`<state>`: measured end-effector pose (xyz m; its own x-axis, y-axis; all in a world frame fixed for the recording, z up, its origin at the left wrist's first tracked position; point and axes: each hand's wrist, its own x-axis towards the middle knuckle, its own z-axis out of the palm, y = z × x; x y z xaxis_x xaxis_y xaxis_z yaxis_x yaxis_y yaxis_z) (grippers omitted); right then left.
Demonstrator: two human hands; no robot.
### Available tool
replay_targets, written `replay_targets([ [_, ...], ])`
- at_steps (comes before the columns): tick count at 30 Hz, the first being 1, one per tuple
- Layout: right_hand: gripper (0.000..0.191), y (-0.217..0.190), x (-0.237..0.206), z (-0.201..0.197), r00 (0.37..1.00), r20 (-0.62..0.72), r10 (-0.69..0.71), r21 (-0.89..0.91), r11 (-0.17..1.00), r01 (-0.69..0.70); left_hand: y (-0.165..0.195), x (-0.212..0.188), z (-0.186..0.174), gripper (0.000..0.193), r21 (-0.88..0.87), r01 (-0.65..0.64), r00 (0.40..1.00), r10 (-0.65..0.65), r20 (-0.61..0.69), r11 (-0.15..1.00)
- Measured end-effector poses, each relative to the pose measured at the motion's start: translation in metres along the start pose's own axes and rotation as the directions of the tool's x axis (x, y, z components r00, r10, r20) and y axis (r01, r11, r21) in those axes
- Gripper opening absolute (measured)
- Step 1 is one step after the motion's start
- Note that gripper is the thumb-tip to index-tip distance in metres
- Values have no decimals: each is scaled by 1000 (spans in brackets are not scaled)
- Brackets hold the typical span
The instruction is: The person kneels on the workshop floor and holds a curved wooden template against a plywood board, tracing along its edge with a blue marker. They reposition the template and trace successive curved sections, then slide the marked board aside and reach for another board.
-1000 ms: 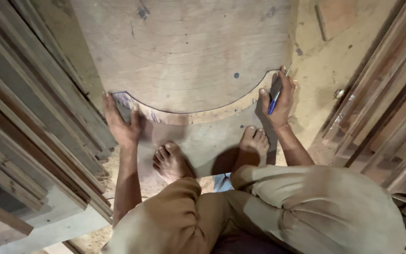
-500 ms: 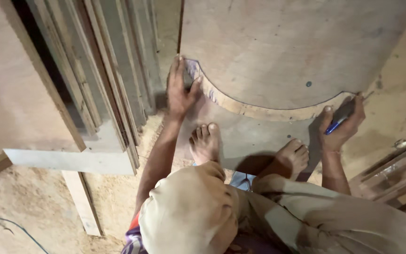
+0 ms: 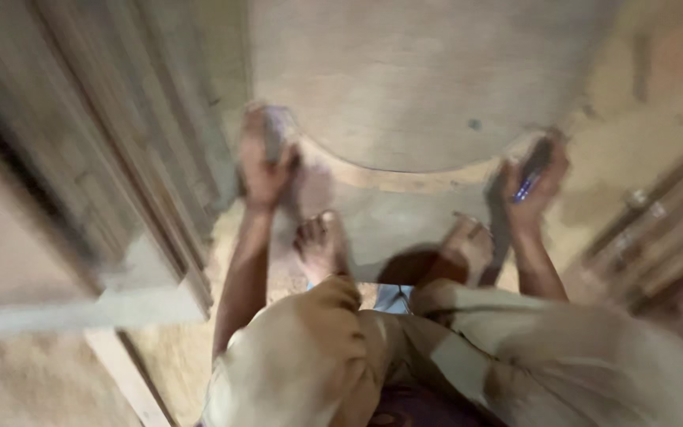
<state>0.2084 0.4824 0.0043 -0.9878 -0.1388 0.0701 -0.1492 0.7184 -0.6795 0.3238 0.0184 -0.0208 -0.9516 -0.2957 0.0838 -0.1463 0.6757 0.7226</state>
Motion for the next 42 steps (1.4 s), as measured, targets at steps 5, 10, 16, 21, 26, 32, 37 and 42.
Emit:
replay_targets([
  [5,64,1,-2,-6,998,-66,1,50,999,2,7,-3,12,76,111,155,988,-154,-15,982],
  [10,65,-7,4,-10,996,-87,-35,-50,998,31,14,3,9,78,154,143,990,-143,-12,978],
  [16,67,-11,7,-9,996,-86,11,-32,999,-14,-1,-7,16,78,152,215,976,-218,3,965],
  [21,85,-9,5,-12,986,-50,156,110,983,-150,22,-36,48,80,875,-112,983,183,28,471],
  [26,90,-6,3,-13,972,-19,234,156,961,-228,112,-88,83,84,316,-270,894,114,434,910],
  [32,84,-9,2,-8,989,-3,151,174,974,-148,153,-70,75,78,456,-399,844,125,521,796],
  [37,81,-10,-1,-5,988,9,156,159,975,-156,168,-61,65,87,405,-421,804,127,582,812],
  [42,84,-13,0,-5,990,-14,137,2,991,-137,178,-50,53,89,374,-399,800,119,588,837],
])
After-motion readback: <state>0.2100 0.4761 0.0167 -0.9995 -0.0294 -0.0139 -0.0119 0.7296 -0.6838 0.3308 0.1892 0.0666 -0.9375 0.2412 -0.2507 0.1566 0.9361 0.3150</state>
